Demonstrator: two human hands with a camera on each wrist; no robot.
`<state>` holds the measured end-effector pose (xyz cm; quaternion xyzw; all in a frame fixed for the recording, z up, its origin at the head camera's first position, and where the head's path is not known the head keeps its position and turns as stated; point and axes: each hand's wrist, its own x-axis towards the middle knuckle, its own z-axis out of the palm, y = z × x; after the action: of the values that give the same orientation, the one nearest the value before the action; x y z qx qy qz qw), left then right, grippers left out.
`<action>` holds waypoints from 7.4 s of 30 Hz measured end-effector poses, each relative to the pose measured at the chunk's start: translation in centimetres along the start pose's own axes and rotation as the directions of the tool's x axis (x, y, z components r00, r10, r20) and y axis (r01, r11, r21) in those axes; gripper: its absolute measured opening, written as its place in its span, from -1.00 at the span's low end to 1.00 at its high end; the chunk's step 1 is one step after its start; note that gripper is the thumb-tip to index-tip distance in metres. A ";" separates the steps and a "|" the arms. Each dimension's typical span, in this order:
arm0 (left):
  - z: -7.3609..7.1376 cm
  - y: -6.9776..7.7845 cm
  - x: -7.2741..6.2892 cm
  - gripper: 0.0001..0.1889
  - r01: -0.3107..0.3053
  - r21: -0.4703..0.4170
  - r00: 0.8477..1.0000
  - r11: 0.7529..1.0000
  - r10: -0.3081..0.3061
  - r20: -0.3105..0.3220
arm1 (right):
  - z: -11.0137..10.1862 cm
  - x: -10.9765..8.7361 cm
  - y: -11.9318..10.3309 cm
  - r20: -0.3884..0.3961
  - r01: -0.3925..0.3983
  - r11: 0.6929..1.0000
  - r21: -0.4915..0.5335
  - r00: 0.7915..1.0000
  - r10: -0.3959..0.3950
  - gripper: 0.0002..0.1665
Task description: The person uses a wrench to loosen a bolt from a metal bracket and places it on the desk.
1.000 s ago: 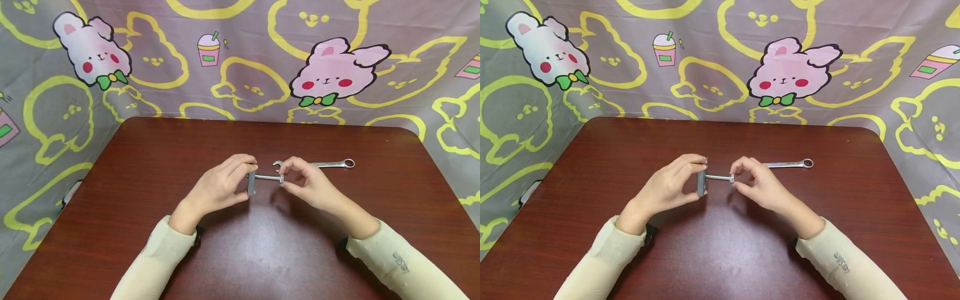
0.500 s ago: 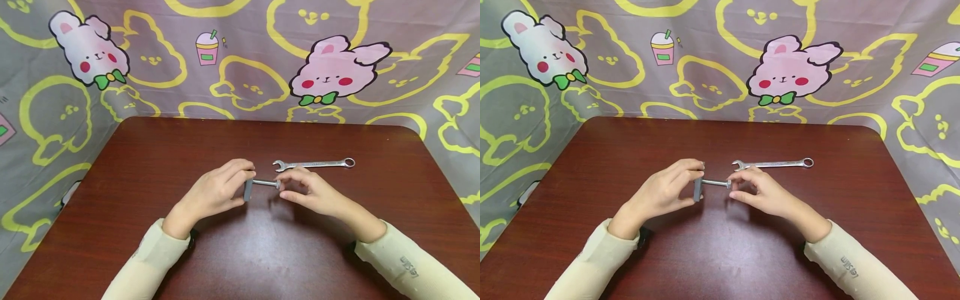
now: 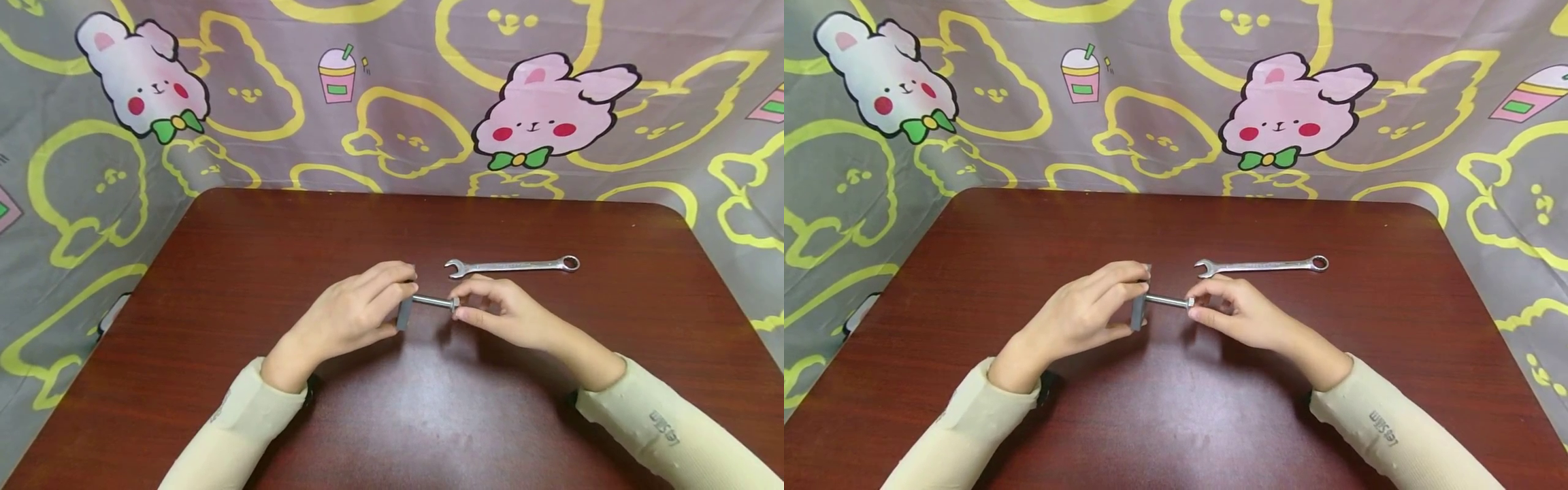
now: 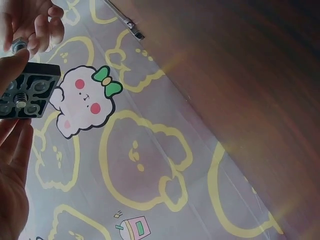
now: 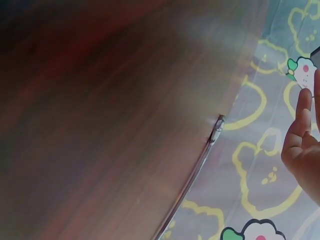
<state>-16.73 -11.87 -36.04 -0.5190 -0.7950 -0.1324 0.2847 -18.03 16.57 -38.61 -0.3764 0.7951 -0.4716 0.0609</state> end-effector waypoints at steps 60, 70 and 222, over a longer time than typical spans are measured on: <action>-0.4 -0.7 0.4 -0.37 0.169 -0.165 0.981 0.972 -0.181 -0.066 | 1.0 1.6 -2.1 -0.344 0.041 0.999 -0.002 0.938 -0.039 -0.68; -0.1 -0.5 0.5 -0.37 0.211 -0.220 0.973 0.952 -0.226 -0.042 | 0.5 0.7 -2.0 -0.302 -0.074 0.997 0.024 0.950 0.077 -0.62; 0.0 0.3 0.6 -0.39 0.234 -0.213 0.968 0.949 -0.249 -0.044 | 1.4 1.1 -2.2 -0.342 -0.071 0.990 0.121 0.933 0.109 -0.77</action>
<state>-16.67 -11.31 -35.70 -0.4395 -0.8240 -0.2660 0.2391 -17.03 14.24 -37.35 -0.2464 0.7834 -0.5692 -0.0391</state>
